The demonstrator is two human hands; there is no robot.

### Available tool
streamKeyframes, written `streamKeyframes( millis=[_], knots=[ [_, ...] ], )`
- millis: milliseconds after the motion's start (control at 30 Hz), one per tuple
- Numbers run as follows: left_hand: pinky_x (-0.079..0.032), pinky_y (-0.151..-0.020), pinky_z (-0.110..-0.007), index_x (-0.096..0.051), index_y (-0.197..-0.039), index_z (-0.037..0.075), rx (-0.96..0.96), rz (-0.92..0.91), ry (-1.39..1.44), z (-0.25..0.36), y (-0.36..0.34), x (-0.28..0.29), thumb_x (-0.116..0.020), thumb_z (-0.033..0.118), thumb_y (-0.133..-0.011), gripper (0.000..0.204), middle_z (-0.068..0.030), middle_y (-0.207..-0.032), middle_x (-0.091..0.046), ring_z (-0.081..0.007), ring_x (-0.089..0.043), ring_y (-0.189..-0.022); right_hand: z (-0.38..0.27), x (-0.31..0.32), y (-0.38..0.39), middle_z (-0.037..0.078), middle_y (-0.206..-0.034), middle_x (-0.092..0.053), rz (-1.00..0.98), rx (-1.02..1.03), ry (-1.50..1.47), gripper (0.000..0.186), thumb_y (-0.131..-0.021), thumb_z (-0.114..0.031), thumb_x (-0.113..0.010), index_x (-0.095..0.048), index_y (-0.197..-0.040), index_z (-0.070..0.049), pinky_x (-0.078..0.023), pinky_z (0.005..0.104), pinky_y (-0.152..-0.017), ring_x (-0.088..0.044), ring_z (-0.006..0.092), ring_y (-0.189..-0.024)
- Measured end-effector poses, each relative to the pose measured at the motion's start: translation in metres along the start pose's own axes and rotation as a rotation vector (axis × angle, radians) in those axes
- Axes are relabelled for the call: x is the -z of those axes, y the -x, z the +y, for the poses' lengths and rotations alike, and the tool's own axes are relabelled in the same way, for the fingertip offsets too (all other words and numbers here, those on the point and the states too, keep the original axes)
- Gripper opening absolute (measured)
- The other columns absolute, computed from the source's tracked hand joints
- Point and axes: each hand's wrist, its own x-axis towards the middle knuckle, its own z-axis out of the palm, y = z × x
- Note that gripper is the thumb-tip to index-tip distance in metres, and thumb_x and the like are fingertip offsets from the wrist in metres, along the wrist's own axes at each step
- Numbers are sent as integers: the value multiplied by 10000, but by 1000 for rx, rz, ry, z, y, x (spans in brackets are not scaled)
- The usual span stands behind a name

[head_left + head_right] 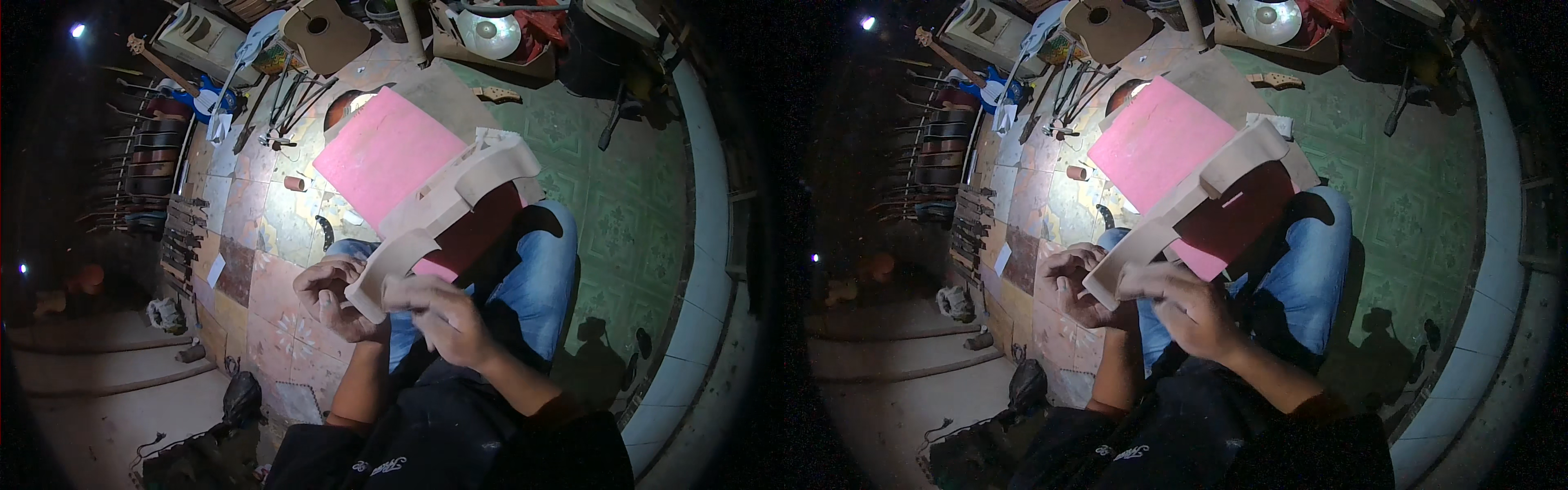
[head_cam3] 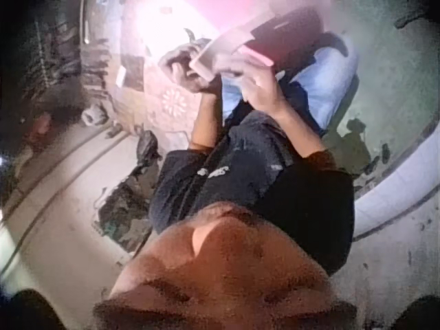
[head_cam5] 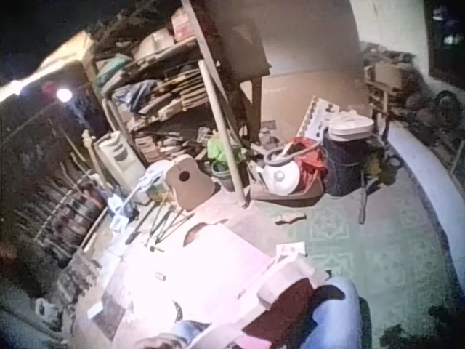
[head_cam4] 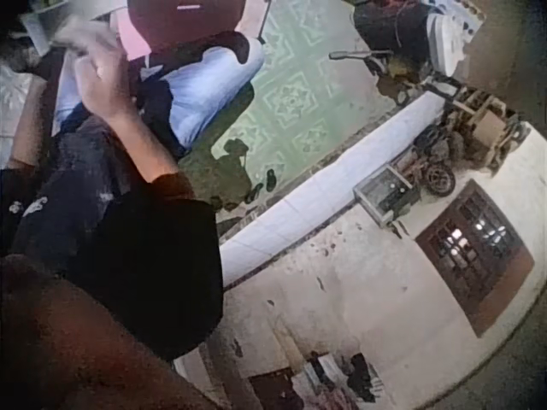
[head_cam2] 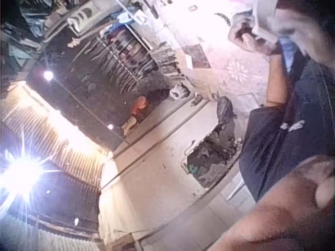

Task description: The person sands the inner curves and edges of a wooden electric guitar body using a sanding block and sandpaper, turning the body over and repositioning it several times.

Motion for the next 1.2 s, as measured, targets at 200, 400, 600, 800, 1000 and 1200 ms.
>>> streamKeyframes(
  millis=[200,400,600,800,1000,1200],
  knots=[
    [-488,-715,-349,-464,-1046,0,33,-61,-48,-14,-7,33,-539,346,-977,361,-129,-789,-523,-219,-544,-737,-12,-7,-1,179,-1213,-623,-108,-45,-173,489,-827,137,-465,-623,-1277,26,-478,372,-1038,-596,295,-1233],
    [-493,-747,-353,-474,-1077,13,-17,-162,-30,27,-28,-33,-468,337,-993,334,-154,-840,-539,-229,-555,-790,-14,4,-8,138,-1316,-620,-100,-132,39,450,-898,33,-509,-573,-1343,34,-537,293,-733,-661,169,-1002],
    [-518,-727,-324,-462,-1124,14,-31,-76,-69,25,-39,-40,-526,387,-996,399,-181,-841,-593,-218,-597,-774,-40,33,-5,123,-1246,-648,83,-350,-332,514,-857,10,-536,-536,-1371,33,-409,189,-509,-496,39,-603],
    [-510,-711,-322,-461,-1121,-1,3,-67,1,27,-43,-54,-503,381,-997,403,-179,-833,-585,-217,-582,-750,-52,47,-9,196,-1188,-699,-236,-189,143,703,-823,26,-580,-399,-1500,-20,-595,369,-791,-746,286,-941],
    [-484,-688,-305,-462,-1112,-12,-23,-99,-124,31,-46,-56,-492,367,-986,400,-171,-837,-577,-204,-556,-740,-61,24,-27,196,-1016,-708,-466,-164,463,893,-769,15,-610,-303,-1581,-196,-589,446,-797,-710,376,-858],
    [-486,-676,-303,-471,-1089,2,21,-134,-132,28,-42,-51,-544,428,-957,451,-142,-830,-560,-188,-558,-732,-31,23,-32,225,-1039,-666,-404,-179,837,900,-774,-46,-618,-297,-1580,-288,-574,526,-733,-682,425,-764]
  ],
)
